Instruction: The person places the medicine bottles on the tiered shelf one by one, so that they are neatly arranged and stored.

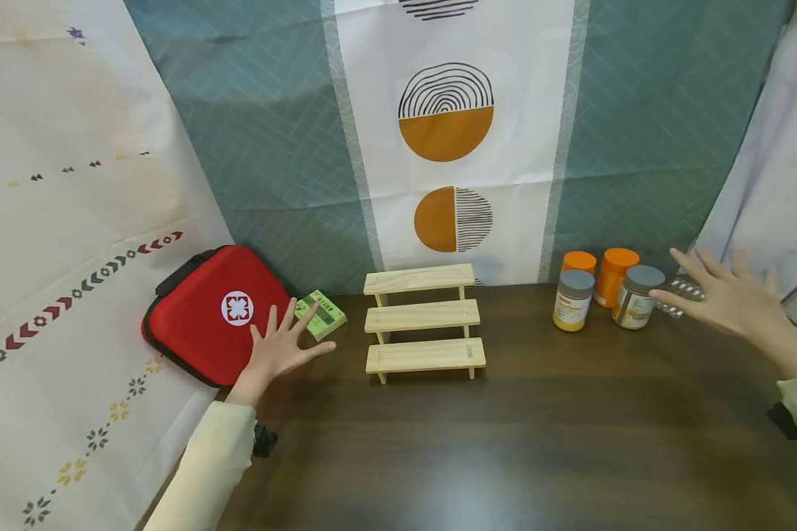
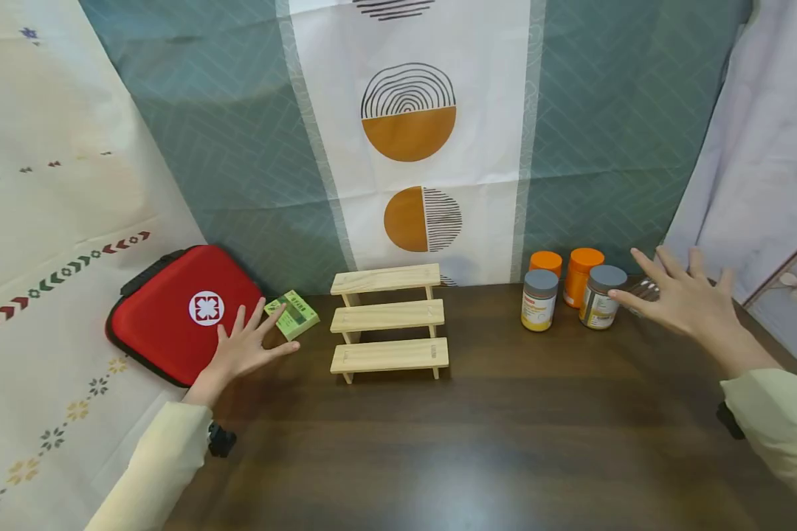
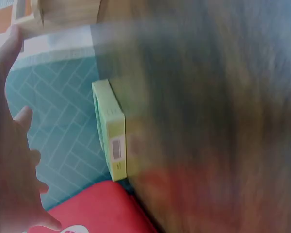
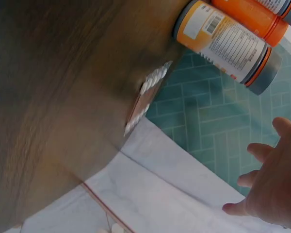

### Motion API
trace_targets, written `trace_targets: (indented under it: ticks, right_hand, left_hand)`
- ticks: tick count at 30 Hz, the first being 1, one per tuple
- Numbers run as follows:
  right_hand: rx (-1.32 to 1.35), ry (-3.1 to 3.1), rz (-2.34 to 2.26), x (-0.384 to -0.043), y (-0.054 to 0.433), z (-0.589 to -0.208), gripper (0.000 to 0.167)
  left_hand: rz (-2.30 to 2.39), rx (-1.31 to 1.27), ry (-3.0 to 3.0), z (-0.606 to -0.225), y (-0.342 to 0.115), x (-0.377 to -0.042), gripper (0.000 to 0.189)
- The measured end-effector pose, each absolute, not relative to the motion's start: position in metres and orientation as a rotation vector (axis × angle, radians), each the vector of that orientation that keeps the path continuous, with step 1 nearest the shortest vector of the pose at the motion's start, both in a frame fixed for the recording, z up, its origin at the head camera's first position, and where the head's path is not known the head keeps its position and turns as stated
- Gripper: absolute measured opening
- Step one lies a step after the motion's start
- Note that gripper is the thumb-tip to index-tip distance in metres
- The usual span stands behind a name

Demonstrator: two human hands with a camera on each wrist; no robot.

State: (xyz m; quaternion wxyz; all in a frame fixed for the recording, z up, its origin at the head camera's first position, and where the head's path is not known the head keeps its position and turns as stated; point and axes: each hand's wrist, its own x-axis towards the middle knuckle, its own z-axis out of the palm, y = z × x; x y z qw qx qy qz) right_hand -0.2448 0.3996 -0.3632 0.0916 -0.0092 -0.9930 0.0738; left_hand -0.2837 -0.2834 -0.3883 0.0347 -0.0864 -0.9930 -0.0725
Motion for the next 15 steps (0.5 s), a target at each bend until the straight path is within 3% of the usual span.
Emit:
trace_targets:
  ticks: [15]
  right_hand:
    - [-0.031, -2.925, 0.4, -0.254, 0.379, -0.377, 0.097]
  left_hand:
    - [-0.532, -0.449, -2.96, -0.412, -0.228, -0.257, 0.086]
